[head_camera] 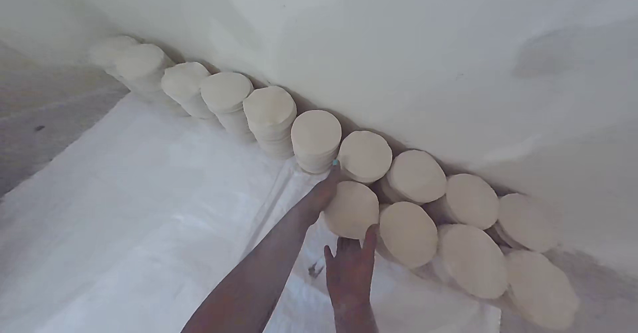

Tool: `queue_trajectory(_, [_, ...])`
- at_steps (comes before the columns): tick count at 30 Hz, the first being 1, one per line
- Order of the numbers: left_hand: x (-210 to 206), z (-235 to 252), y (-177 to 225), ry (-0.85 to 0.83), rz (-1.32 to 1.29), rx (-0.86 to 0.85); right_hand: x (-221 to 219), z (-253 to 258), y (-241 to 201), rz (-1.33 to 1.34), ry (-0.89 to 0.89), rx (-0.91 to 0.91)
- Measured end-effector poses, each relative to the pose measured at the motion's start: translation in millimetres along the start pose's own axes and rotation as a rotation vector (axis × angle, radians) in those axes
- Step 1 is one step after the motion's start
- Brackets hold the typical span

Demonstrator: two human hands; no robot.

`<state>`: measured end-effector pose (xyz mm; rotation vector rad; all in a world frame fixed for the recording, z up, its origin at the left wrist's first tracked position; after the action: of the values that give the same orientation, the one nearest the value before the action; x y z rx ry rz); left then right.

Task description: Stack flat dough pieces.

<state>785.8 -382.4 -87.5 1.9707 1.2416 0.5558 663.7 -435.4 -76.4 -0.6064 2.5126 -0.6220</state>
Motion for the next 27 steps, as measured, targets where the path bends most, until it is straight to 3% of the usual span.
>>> queue_trajectory(5, [14.8, 3.2, -23.3, 0.083, -0.15, -0.043, 4.7, 2.4, -0.5, -0.011, 0.019, 0.005])
queue_trajectory(10, [-2.8, -9.0, -22.3, 0.114, -0.225, -0.057, 0.7, -4.7, -6.0, -0.084, 0.007, 0.06])
queue_trajectory(15, [-1.9, -4.5, -26.1, 0.07, -0.287, -0.067, -5.0, -11.6, -6.4, -0.334, -0.01, 0.14])
queue_trajectory(21, [0.3, -6.5, -24.0, -0.035, -0.337, -0.111, -5.5, -7.0, 2.7, -0.405, -0.067, 0.209])
queue_trajectory(24, [7.6, -1.9, -28.2, -0.083, -0.219, -0.148, -3.1, -12.8, 2.9, -0.337, 0.015, 0.197])
queue_trajectory(27, [22.0, 5.0, -36.1, -0.015, -0.272, -0.088, 6.4, -10.8, 4.5, -0.141, 0.14, 0.112])
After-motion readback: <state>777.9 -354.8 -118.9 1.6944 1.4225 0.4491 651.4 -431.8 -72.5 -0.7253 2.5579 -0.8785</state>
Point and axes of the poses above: each hand's wrist, its own z-axis towards the middle knuckle, its own x-axis out of the back of the hand, y = z × x, the point moved 6 cm from there along z, towards the middle knuckle
